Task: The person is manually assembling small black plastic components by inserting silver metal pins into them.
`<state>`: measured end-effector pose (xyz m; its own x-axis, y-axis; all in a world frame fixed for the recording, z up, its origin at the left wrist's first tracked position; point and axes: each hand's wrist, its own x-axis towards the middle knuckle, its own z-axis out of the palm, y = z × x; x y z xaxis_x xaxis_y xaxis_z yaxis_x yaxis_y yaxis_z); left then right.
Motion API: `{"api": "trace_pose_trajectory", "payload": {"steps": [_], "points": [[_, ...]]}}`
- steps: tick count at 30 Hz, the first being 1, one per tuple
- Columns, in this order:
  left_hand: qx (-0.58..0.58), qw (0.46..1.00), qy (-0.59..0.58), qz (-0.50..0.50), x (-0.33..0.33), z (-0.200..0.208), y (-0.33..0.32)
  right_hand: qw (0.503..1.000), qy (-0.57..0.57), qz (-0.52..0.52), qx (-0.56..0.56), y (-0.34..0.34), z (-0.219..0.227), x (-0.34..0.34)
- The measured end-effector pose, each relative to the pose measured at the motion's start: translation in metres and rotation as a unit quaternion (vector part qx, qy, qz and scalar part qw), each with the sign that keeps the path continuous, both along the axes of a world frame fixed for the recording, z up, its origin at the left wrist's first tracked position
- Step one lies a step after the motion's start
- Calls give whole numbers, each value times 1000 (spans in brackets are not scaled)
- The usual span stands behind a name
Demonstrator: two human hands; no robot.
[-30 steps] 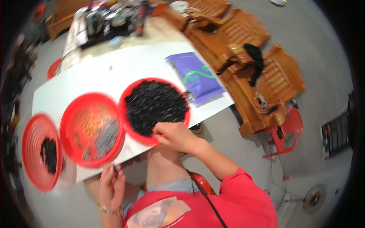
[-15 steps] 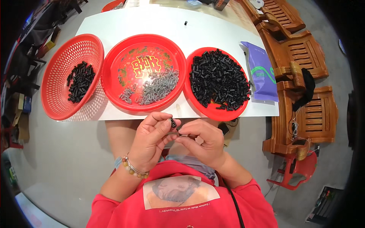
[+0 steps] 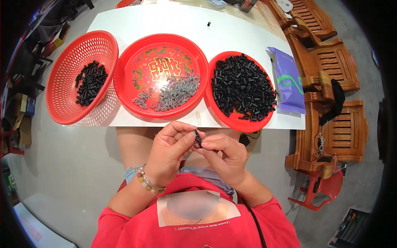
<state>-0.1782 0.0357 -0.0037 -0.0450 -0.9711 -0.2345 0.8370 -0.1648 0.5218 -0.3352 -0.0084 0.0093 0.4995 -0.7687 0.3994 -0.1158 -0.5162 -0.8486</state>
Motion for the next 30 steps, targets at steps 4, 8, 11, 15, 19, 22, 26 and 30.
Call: {"api": "trace_pose_trajectory", "payload": {"steps": [4, 8, 11, 15, 19, 22, 26, 30], "points": [[-1, 1000, -14, 7, -2, 2, 0, 993, -56, -18, 98, 8, -1, 3], [-22, 999, -43, 18, -5, 1, 1, 991, -71, -47, 106, 14, 0, 8], [-26, 999, -18, 11, -5, 2, 1, 988, -88, -51, 112, 16, -1, 10], [-18, 999, 35, -9, -3, 1, 2, 996, -57, -52, 34, 11, 0, 9], [-10, 1000, 3, -30, 1, 5, 3, 998, 31, -37, 36, 0, 15, 10], [-40, 999, 3, -34, 3, 7, 3, 996, 90, 23, -16, -4, 18, 5], [-20, 996, 17, -82, 9, 11, 4, 990, 104, 49, -82, -6, 22, 3], [-21, 995, 21, -96, 13, 6, 6, 986, 91, 76, -121, -7, 16, 3]]}}
